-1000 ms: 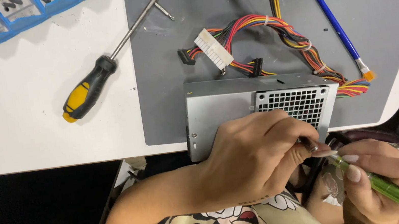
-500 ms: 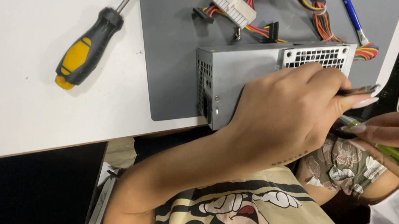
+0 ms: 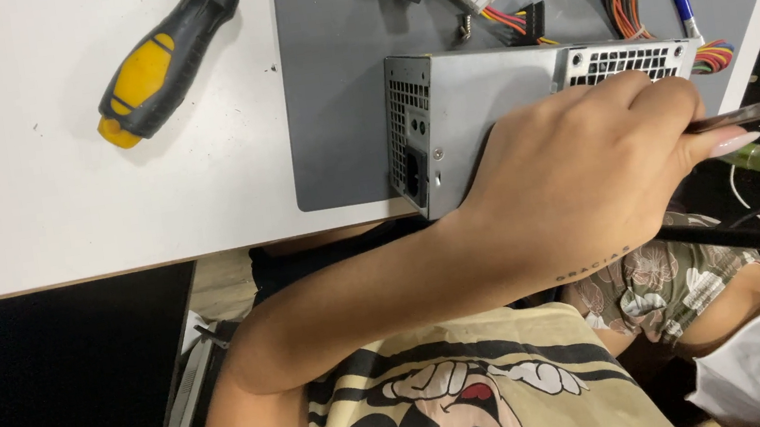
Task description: The person uses a green precision screwdriver to remove screws from the metal casing of a computer power supply unit. They place the removed screws on the table and continue to unscrew the casing.
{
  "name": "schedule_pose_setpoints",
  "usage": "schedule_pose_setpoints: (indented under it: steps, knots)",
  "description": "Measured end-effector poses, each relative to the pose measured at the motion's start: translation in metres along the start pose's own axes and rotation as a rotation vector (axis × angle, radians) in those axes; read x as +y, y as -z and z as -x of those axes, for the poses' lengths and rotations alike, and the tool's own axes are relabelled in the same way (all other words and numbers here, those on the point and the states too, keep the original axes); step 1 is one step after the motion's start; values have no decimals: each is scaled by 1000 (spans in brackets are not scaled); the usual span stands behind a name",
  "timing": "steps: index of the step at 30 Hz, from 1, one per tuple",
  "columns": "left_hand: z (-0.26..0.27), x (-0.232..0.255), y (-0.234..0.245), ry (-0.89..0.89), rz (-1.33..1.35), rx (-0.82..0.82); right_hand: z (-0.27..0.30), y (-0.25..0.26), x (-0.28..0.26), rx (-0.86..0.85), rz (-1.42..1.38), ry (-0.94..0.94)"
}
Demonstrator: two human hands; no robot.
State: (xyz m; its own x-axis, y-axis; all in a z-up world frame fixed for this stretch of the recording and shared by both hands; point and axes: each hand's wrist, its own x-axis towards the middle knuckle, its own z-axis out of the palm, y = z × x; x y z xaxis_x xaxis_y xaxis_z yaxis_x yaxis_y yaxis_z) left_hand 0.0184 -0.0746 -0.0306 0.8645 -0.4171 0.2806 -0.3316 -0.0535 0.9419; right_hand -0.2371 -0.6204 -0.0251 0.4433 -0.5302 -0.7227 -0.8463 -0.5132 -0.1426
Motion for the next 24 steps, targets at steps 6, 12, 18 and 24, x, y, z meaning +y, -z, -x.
schedule_pose_setpoints:
  steps: [6, 12, 18, 24]
  knots:
    - [3, 4, -2, -10, -40, 61, 63, -52, -43, 175, 92, 373]
    - [4, 3, -6, -6, -47, 74, 91, -66, -80, 190, -6, 271]
    - [3, 7, -4, 7, -93, 85, 146, -73, -177, 159, 312, 377]
    - [6, 7, -4, -66, -150, 241, 193, -106, -314, 141, 480, 461]
